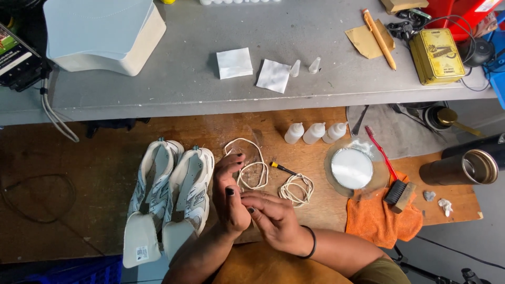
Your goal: Preparing shoe laces by taping the ends and then using templates to modify or repair white sneakers at a workbench.
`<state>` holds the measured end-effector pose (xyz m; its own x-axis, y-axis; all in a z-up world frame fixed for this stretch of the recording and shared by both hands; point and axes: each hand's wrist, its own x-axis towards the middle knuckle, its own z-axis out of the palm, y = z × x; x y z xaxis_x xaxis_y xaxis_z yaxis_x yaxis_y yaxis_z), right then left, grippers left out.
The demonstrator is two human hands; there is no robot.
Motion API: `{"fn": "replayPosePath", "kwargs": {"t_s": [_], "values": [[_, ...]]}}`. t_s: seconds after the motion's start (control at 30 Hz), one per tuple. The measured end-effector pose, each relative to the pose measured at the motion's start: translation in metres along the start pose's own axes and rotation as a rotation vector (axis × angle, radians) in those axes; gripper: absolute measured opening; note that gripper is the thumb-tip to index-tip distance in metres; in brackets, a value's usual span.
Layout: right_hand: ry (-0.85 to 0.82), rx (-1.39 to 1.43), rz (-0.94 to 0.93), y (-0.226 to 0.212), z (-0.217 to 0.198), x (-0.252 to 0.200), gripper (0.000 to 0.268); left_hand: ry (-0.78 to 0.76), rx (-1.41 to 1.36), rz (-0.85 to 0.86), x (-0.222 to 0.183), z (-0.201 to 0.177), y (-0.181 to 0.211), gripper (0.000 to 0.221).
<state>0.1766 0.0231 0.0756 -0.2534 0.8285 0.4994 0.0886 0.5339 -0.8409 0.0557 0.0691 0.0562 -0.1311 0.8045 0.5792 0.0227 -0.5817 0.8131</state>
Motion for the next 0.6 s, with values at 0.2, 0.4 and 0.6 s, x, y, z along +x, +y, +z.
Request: {"fn": "replayPosePath", "kwargs": {"t_s": [0.2,0.4,0.6], "values": [[-0.299,0.209,0.068,-0.012,0.000,0.007,0.077,0.253,-0.013,0.199,0.005,0.015,-0.015,0.061],[-0.125,0.268,0.116,0.029,-0.006,0.026,0.077,-0.068,-0.044,0.150,-0.009,0.022,0.020,0.076],[-0.322,0.168,-0.046,0.008,-0.003,0.022,0.076,-0.142,-0.231,0.099,0.002,0.017,0.004,0.081]]}}
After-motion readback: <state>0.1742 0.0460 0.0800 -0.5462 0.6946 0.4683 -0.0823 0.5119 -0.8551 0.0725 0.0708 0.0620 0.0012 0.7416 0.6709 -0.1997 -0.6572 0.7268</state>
